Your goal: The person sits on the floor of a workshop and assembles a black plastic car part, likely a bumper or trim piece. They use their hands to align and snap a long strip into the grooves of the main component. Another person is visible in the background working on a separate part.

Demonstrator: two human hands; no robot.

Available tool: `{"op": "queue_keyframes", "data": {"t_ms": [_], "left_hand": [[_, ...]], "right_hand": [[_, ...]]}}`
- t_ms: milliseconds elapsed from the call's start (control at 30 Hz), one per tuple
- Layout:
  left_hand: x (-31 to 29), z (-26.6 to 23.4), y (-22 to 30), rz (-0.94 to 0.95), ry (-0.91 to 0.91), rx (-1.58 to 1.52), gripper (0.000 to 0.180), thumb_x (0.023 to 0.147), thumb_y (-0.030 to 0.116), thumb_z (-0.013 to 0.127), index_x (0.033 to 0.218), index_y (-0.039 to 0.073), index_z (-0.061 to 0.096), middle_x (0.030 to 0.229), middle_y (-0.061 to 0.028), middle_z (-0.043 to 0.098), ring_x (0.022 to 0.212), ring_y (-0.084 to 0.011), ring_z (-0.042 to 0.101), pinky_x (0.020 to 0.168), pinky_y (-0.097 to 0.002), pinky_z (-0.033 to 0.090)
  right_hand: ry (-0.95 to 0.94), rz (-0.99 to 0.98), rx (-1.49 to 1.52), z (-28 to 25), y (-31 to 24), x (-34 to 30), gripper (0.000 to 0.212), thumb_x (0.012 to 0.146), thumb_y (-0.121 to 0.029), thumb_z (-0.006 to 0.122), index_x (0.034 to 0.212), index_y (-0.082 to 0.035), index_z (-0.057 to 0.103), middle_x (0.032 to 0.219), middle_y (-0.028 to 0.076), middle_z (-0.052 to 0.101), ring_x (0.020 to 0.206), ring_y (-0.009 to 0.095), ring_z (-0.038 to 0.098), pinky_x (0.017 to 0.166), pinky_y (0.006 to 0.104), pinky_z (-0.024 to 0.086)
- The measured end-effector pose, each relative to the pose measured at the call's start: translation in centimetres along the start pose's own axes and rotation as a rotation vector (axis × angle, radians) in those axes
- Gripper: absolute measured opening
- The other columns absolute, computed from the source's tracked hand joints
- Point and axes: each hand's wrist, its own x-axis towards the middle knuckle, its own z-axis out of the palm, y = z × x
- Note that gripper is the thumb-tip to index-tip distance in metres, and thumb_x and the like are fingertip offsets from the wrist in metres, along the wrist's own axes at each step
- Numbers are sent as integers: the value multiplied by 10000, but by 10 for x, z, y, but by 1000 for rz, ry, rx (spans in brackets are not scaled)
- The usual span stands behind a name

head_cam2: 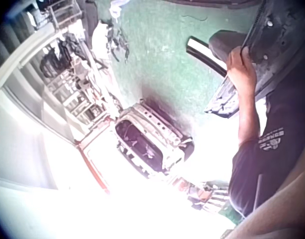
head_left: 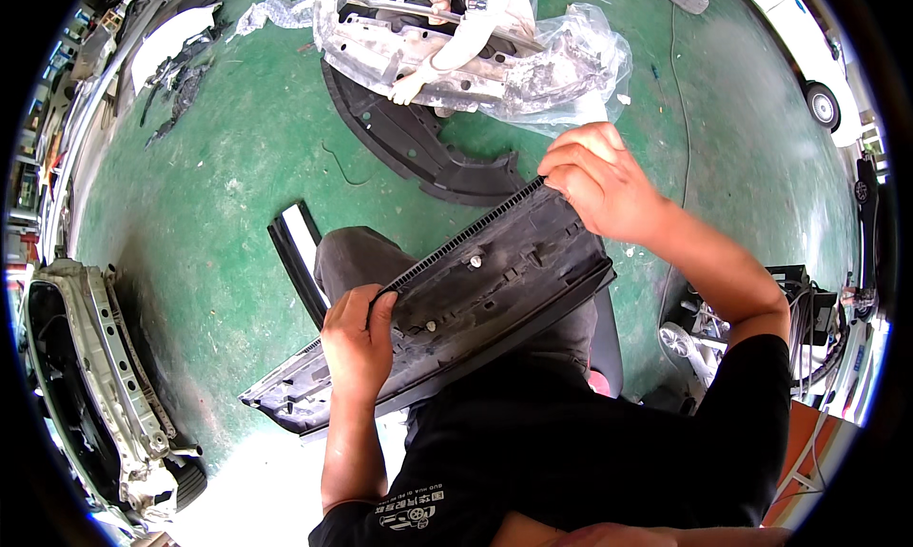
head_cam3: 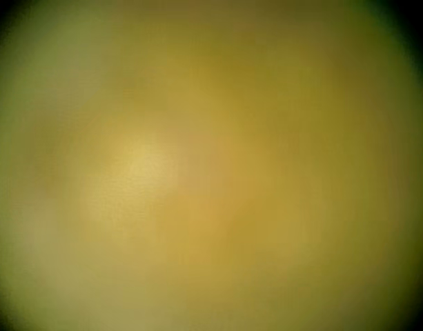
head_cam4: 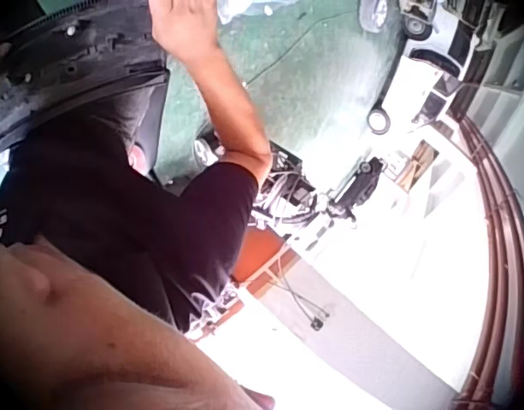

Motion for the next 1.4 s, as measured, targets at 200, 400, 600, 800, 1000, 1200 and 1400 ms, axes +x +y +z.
{"op": "queue_keyframes", "data": {"t_ms": [200, 400, 600, 800, 1000, 1200, 1400], "left_hand": [[0, 2, 3, -5, 9, 44, 122, 1051, 125, 789, 1068, 9, 755, 926, -188, 761, 831, -399, 734, 761, -443, 573], [1, 4, 6, 13, 6, 43, 118, 1021, 123, 801, 1025, 21, 742, 896, -177, 750, 829, -432, 717, 764, -504, 551], [1, 4, 5, 10, 7, 28, 119, 1025, 125, 798, 1023, 20, 740, 897, -179, 748, 829, -432, 716, 762, -501, 551], [1, 4, 3, -12, 0, 24, 121, 1027, 128, 797, 1028, 20, 743, 912, -180, 756, 838, -436, 717, 767, -499, 553], [1, 3, 4, -10, 1, 37, 129, 1028, 136, 799, 1025, 20, 742, 911, -183, 755, 844, -439, 717, 771, -502, 551], [-1, 2, 2, 8, 17, 55, 134, 1040, 142, 793, 1037, 19, 739, 907, -191, 749, 832, -440, 714, 762, -493, 552], [-2, 4, -1, 25, 21, 68, 138, 1058, 142, 783, 1052, 11, 738, 905, -200, 745, 814, -431, 717, 742, -473, 562]], "right_hand": [[151, 93, -201, 17, -23, -6, 171, 851, -20, 774, 973, -63, 663, 1097, 42, 727, 998, 277, 647, 866, 414, 476], [130, 502, 432, 15, -17, -14, 220, 945, 117, 739, 1005, -51, 610, 1060, 66, 729, 943, 283, 642, 841, 412, 532], [121, 712, 740, 11, -13, -23, 148, 1074, 56, 704, 1057, -44, 596, 1076, 66, 730, 1015, 132, 639, 884, 332, 554], [193, 805, 1108, 16, 12, -45, 98, 1114, -19, 697, 1104, -57, 607, 1116, 52, 710, 1003, 107, 600, 952, 306, 504], [277, 835, 1274, 18, 15, -45, 116, 1129, -101, 697, 1058, -88, 607, 1052, 46, 662, 934, 131, 541, 888, 314, 453], [617, 989, 1499, 23, 4, -40, 65, 1127, -55, 691, 1092, -64, 637, 1077, 48, 702, 940, 127, 598, 925, 309, 508], [560, 807, 822, 24, -18, -21, 97, 1132, 8, 660, 1123, -44, 578, 1077, 81, 743, 871, 113, 622, 822, 290, 542]]}}
